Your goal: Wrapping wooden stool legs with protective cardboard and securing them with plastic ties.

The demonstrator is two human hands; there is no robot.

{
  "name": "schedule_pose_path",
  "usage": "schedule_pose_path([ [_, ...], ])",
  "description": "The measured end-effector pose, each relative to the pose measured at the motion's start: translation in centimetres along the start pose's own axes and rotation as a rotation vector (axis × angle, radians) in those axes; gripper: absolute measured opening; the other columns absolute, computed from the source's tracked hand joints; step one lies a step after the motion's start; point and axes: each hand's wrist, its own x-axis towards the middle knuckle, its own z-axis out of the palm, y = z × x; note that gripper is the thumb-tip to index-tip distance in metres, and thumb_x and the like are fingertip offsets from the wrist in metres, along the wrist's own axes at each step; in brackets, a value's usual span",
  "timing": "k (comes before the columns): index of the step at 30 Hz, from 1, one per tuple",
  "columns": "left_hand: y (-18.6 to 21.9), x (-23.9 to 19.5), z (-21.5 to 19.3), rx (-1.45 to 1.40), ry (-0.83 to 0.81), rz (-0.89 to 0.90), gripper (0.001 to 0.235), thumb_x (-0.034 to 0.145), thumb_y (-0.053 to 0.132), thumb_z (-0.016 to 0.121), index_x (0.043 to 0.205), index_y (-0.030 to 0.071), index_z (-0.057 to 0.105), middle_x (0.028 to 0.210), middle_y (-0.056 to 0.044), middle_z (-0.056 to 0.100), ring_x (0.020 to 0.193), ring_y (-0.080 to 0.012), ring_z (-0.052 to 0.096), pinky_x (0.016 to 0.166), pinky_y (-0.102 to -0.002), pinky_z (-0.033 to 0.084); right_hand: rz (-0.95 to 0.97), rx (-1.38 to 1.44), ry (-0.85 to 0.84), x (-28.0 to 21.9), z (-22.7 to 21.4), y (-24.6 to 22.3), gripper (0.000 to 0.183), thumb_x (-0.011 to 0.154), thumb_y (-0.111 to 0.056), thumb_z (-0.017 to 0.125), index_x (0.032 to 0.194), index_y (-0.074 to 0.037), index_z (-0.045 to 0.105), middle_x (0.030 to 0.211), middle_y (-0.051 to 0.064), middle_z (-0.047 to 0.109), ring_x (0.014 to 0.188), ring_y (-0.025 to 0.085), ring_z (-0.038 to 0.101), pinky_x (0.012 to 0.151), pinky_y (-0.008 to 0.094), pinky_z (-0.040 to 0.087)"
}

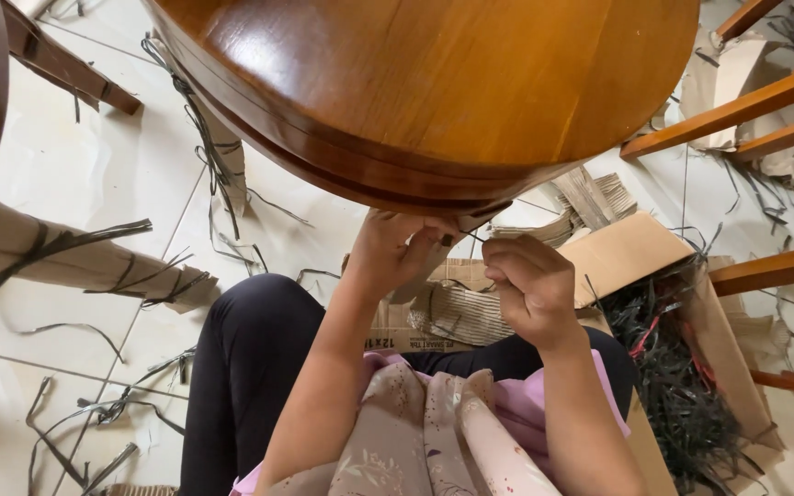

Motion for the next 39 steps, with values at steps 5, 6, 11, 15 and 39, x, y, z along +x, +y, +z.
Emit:
schedule_pose_path([
  [5, -0.1, -0.3, 0.1, 0.127, 0.055, 0.071, 0.006, 0.088, 0.013, 0.075, 0.090, 0.018, 0.077, 0.072, 0.000, 0.072, 0.072, -0.0264, 0.071, 0.080, -0.036, 0.054, 0.009, 0.000, 0.057, -0.2, 0.7, 0.5, 0.029, 0.102, -0.001, 0.057, 0.073, -0.006, 0.061, 0.080, 0.008, 0.069, 0.059, 0.025, 0.053, 0.059, 0.033, 0.049],
  [6, 0.1, -0.2, 0.1, 0.142, 0.055, 0.082, 0.004, 0.090, 0.018, 0.075, 0.091, 0.020, 0.077, 0.075, -0.001, 0.073, 0.075, -0.0269, 0.071, 0.083, -0.037, 0.052, 0.010, -0.027, 0.055, -0.1, 0.6, 0.1, 0.029, 0.102, -0.002, 0.057, 0.074, -0.006, 0.061, 0.083, 0.008, 0.071, 0.060, 0.025, 0.054, 0.059, 0.033, 0.049],
  [11, 1.2, 0.5, -0.5, 0.146, -0.006, 0.065, 0.015, 0.087, 0.014, 0.081, 0.094, 0.027, 0.081, 0.081, 0.005, 0.077, 0.078, -0.0214, 0.073, 0.086, -0.033, 0.051, -0.128, -0.097, 0.020, -0.7, 0.8, -0.4, 0.017, 0.095, -0.006, 0.068, 0.079, -0.004, 0.070, 0.090, 0.011, 0.076, 0.062, 0.026, 0.064, 0.059, 0.034, 0.055],
  [15, 1.8, 0.1, -1.0, 0.180, -0.076, 0.054, 0.015, 0.090, 0.013, 0.077, 0.098, 0.025, 0.081, 0.086, 0.004, 0.078, 0.081, -0.0221, 0.075, 0.086, -0.034, 0.049, -0.196, -0.097, 0.131, -0.2, 1.5, -0.7, 0.013, 0.095, -0.009, 0.071, 0.084, -0.002, 0.074, 0.098, 0.016, 0.076, 0.066, 0.027, 0.066, 0.061, 0.036, 0.057],
  [39, 0.3, -1.7, 0.3, 0.074, 0.027, -0.086, 0.011, 0.095, 0.023, 0.072, 0.094, 0.011, 0.072, 0.074, -0.003, 0.071, 0.079, -0.0267, 0.070, 0.103, -0.047, 0.047, -0.162, -0.113, 0.276, 0.5, 3.0, -0.1, 0.013, 0.089, 0.014, 0.073, 0.088, 0.003, 0.080, 0.079, 0.011, 0.069, 0.065, 0.025, 0.069, 0.060, 0.035, 0.059],
])
